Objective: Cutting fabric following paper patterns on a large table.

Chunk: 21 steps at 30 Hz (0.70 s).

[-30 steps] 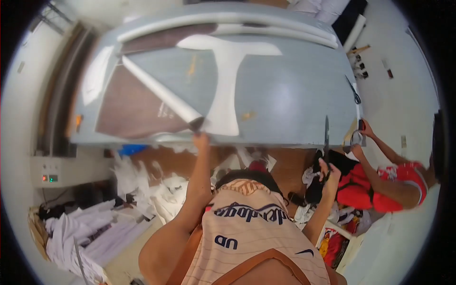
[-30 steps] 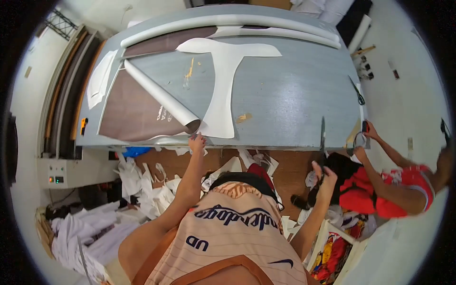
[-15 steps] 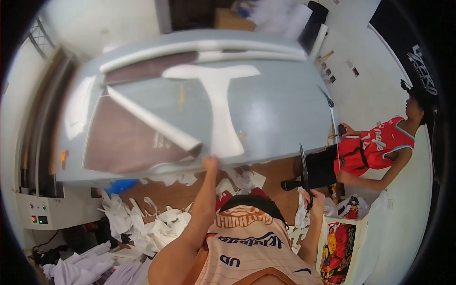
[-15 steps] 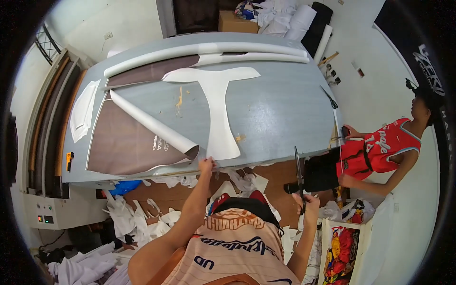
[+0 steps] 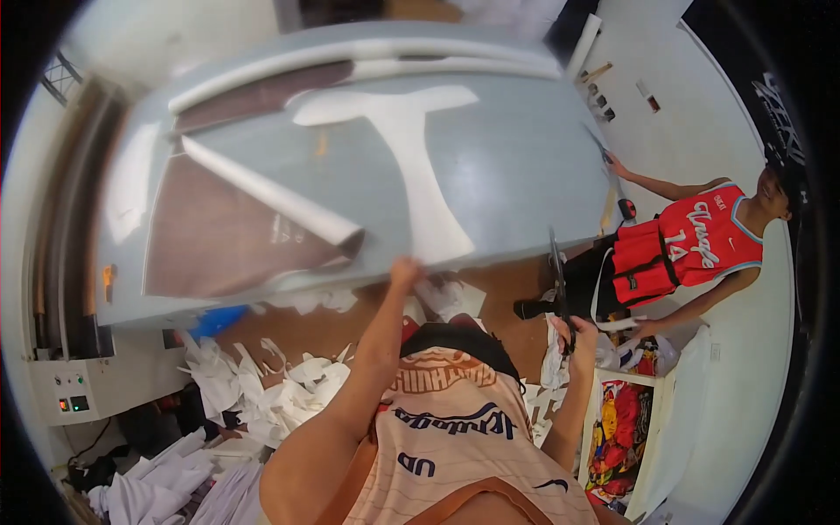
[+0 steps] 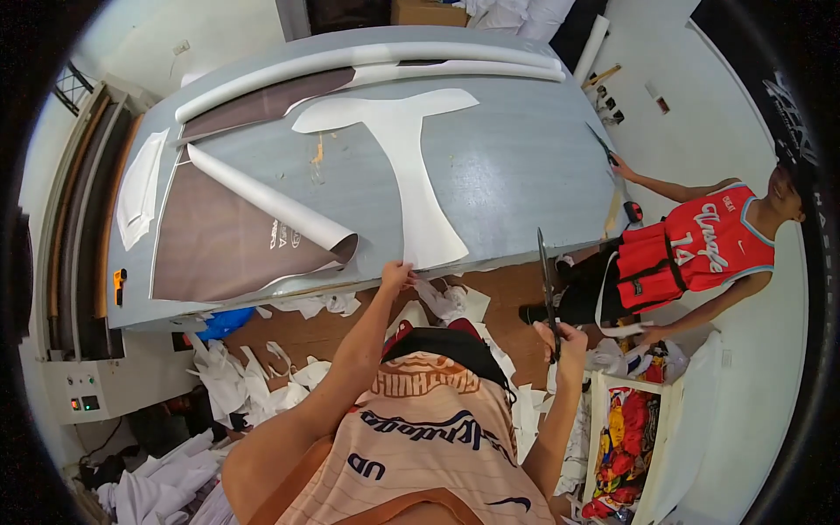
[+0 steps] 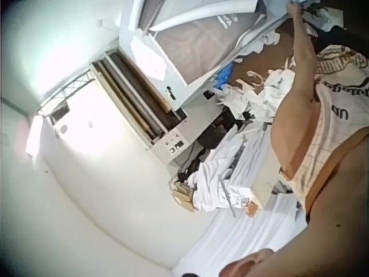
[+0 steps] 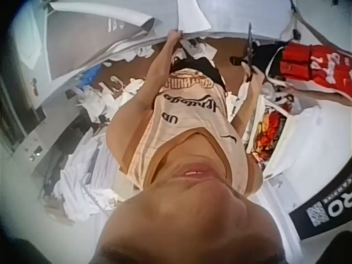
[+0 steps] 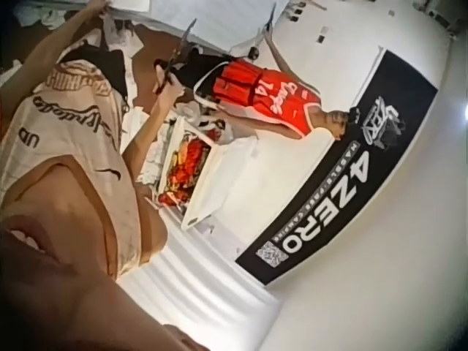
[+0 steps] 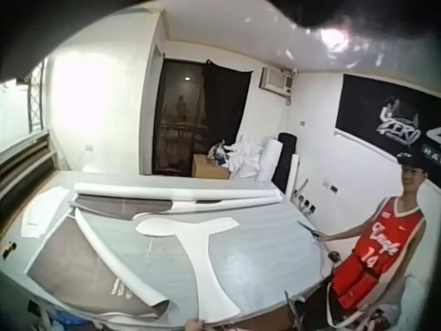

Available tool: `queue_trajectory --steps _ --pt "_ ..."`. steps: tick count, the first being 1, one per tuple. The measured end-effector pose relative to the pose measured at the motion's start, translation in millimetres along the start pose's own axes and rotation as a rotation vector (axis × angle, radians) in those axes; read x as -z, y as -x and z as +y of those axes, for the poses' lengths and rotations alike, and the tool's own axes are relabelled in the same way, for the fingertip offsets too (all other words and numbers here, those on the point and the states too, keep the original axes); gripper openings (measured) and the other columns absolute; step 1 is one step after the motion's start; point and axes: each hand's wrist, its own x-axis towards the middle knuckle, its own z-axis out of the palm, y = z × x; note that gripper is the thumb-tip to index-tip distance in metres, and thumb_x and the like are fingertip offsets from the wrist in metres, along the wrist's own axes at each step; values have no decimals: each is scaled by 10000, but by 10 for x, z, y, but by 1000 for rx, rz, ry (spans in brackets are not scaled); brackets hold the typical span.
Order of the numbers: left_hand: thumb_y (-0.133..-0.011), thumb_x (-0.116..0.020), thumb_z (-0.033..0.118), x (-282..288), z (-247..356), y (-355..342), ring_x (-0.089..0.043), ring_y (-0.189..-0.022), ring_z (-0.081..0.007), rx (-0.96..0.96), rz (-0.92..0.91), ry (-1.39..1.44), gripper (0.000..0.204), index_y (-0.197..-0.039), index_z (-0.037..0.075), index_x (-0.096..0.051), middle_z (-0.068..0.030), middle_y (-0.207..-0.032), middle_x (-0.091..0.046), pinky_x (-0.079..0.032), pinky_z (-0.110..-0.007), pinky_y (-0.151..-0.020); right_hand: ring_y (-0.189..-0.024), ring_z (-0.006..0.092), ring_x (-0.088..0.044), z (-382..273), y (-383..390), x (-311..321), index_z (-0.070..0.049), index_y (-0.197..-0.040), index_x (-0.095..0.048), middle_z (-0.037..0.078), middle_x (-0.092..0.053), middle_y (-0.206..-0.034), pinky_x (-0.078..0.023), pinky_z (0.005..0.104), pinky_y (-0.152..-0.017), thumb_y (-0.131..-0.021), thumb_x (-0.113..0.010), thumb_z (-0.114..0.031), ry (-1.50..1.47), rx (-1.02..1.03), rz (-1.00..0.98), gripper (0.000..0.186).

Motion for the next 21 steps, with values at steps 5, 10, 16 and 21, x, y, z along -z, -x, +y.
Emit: queue_trajectory --steps 5,10,16,21 --pt "-873 -733 324 -482 1215 986 -684 -820 -314 -44 433 -432 428 -1171 29 -645 -185 -908 -692 -535 -420 -677 -431 49 -437 378 -40 436 -20 -807 -677 -38 -504 -552 -310 219 -422 -824 -814 -218 17 -157 133 241" --pt "-834 -744 327 -184 1434 1253 -504 -1228 -401 -289 353 -602 568 -1327 91 -586 -243 -1351 -514 -429 -503 -979 -439 47 -438 289 -346 217 -5 -811 -691 -41 -494 -565 -315 215 -424 -813 -831 -209 -83 -146 79 247" --pt "-844 -717 449 -514 1492 581 -217 -1465 -464 -490 77 -947 761 -1517 274 -408 -226 -1606 -223 -246 -630 -1134 -431 46 -455 478 -713 211 -46 -798 -676 -56 -504 -558 -304 216 -416 -815 -829 -245 21 -228 14 252" --pt "-854 -620 624 -746 1516 -60 -136 -1502 -448 -475 -160 -1160 782 -1536 338 -367 -212 -1646 -129 -169 -662 -1153 -418 40 -463 444 -1014 334 -48 -694 -633 -49 -506 -535 -319 215 -407 -776 -862 -247 37 -267 -19 315"
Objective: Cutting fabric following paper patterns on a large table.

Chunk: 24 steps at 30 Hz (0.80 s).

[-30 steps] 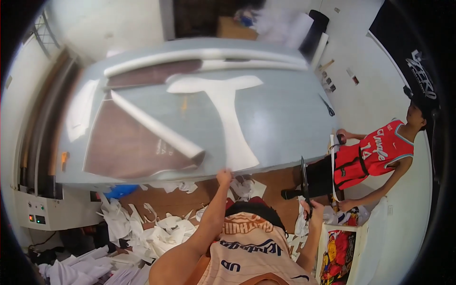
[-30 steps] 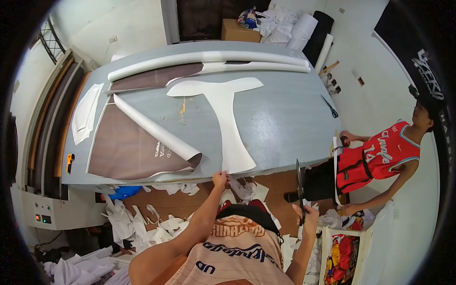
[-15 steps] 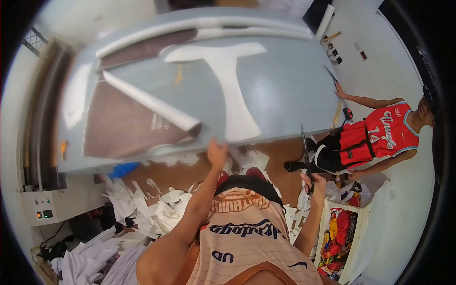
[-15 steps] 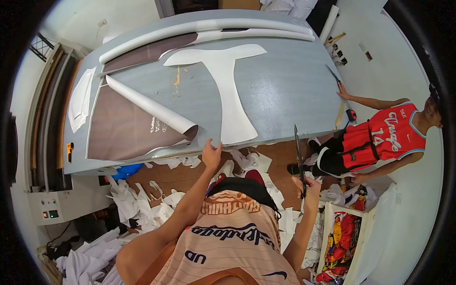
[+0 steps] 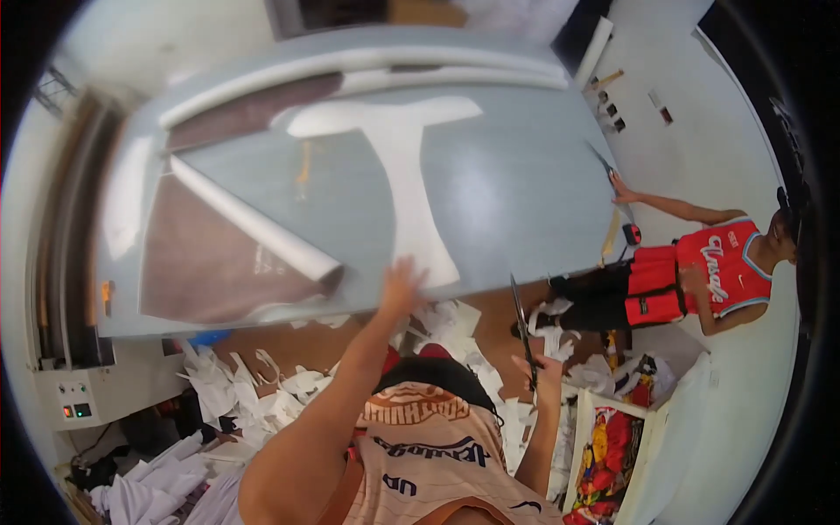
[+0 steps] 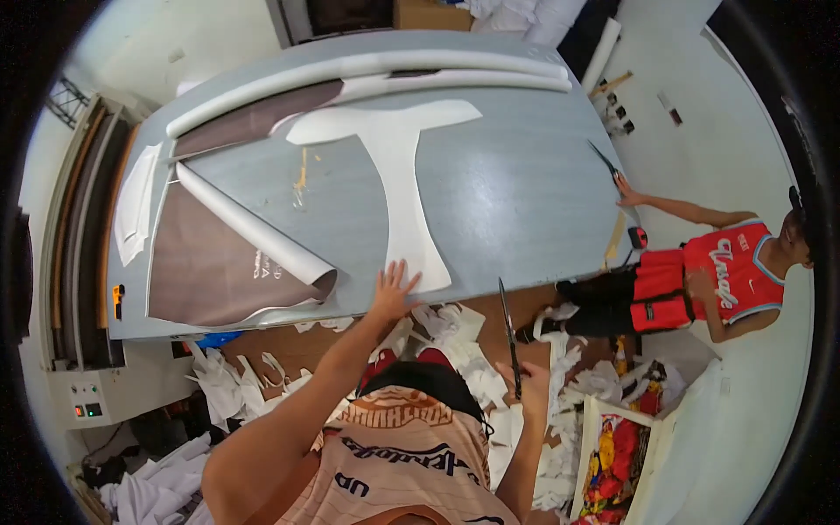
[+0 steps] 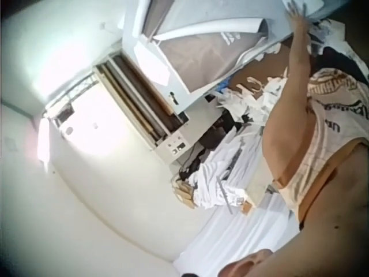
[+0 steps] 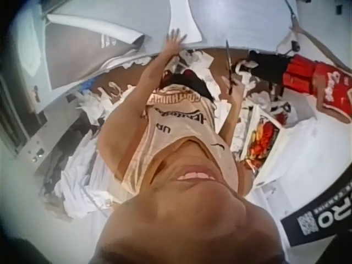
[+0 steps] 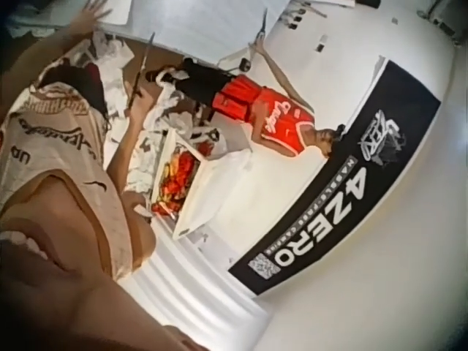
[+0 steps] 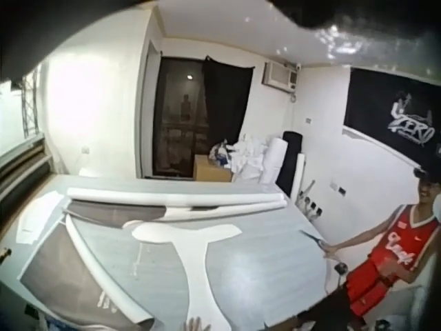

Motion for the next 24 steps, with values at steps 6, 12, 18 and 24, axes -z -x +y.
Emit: queue_trajectory --steps 6,12,18,24 --pt "-820 -579 726 -117 158 -602 -73 -1522 -422 7 111 40 872 -1554 324 -336 -206 -1655 -95 -103 -659 -1165 -424 28 -463 -165 -335 103 -47 -688 -632 -46 -505 -541 -328 211 -400 -769 -869 -230 5 -69 -8 310" --pt "-746 -714 664 -91 288 -747 -96 -1508 -460 -56 158 166 914 -1519 279 -415 -226 -1639 -149 -100 -673 -1163 -427 35 -446 -423 -465 157 -19 -675 -629 -44 -497 -545 -323 217 -408 -763 -877 -221 -7 -76 -31 331" --pt "-790 -546 793 -21 251 -819 3 -1520 -441 -11 33 63 936 -1570 344 -289 -222 -1657 -13 -39 -637 -1181 -398 54 -382 -334 -421 -45 6 -644 -580 -17 -457 -517 -239 245 -393 -807 -839 -117 28 13 -22 330" --pt "-735 -590 813 39 219 -710 16 -1516 -455 -53 7 23 1028 -1580 327 -264 -233 -1654 2 -34 -638 -1181 -433 56 -423 -284 144 -322 26 -719 -672 -11 -515 -544 -283 254 -421 -790 -855 -152 46 -55 -2 266"
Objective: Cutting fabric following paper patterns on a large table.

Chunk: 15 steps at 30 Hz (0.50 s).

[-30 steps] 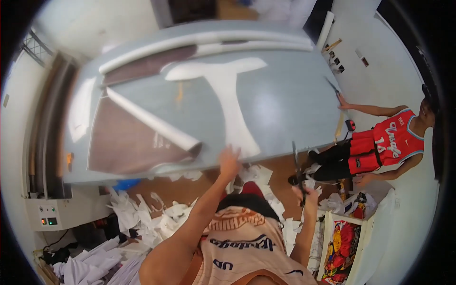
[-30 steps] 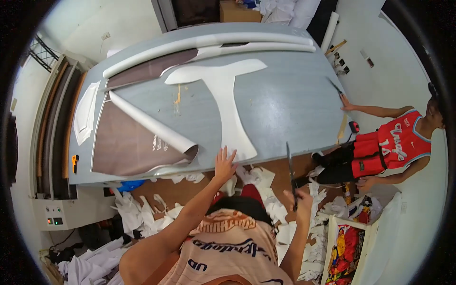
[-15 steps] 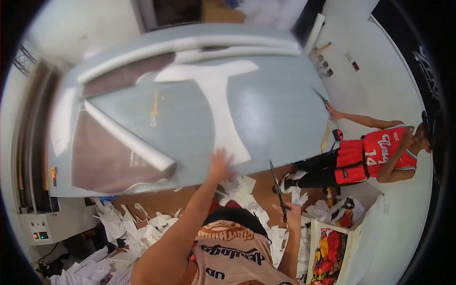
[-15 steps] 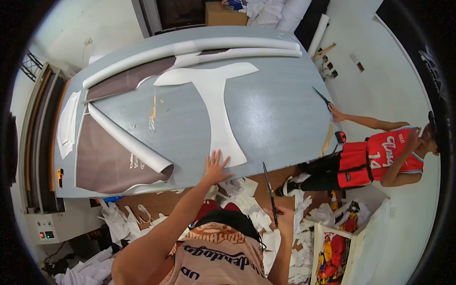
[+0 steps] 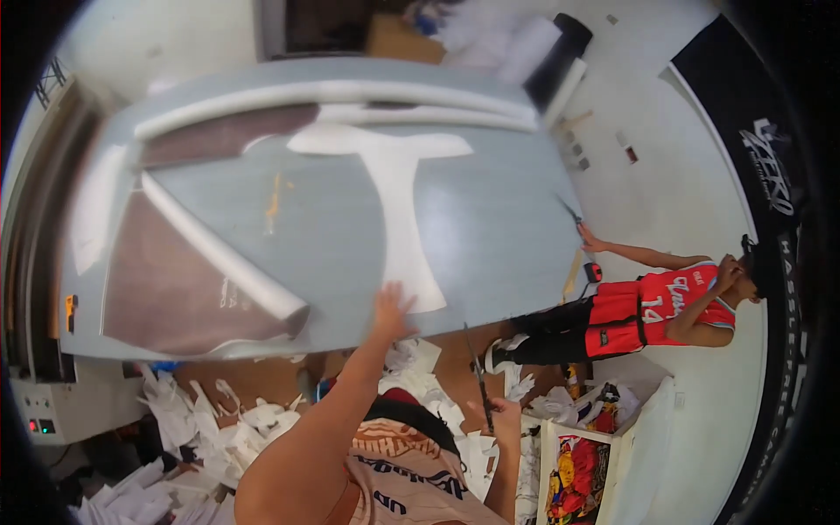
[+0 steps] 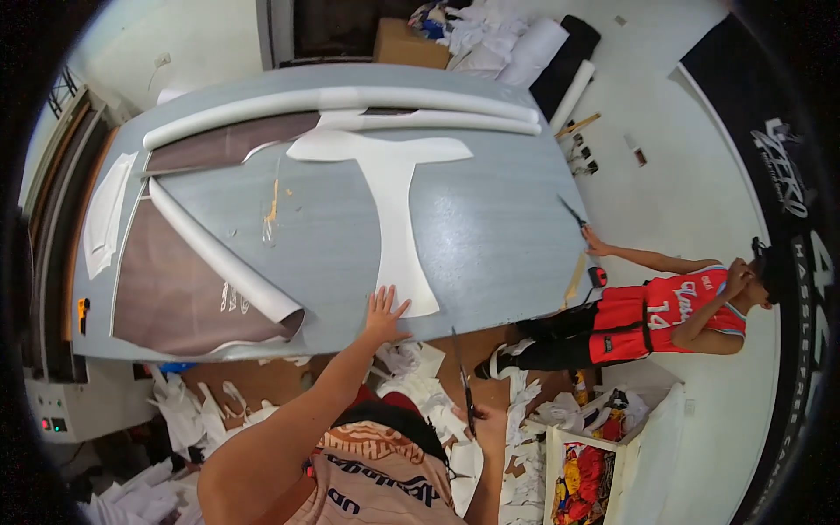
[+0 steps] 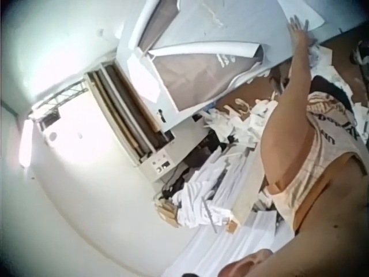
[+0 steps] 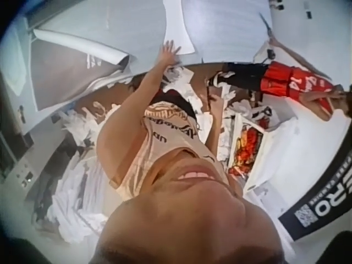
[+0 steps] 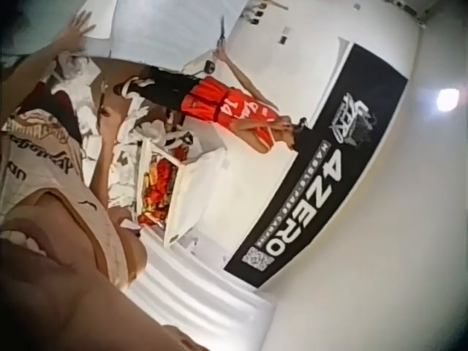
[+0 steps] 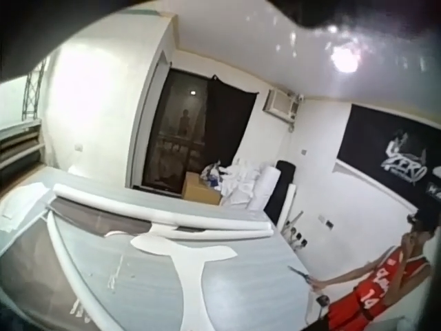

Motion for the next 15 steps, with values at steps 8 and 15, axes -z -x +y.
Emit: queue_trajectory --steps 8,15 --pt "-807 -554 763 8 -366 125 -59 -1504 -474 -56 299 -23 927 -1555 255 -351 -240 -1641 -123 -36 -637 -1180 -436 40 -413 464 927 -509 -18 -715 -693 -35 -503 -519 -276 222 -429 -776 -862 -232 -3 5 186 280" --pt "-847 -497 760 -39 -257 892 -148 -1493 -458 -167 53 42 877 -1544 242 -377 -231 -1631 -171 -68 -643 -1174 -440 55 -441 695 1395 -902 -5 -717 -698 -29 -525 -525 -299 236 -432 -771 -869 -249 60 31 220 303"
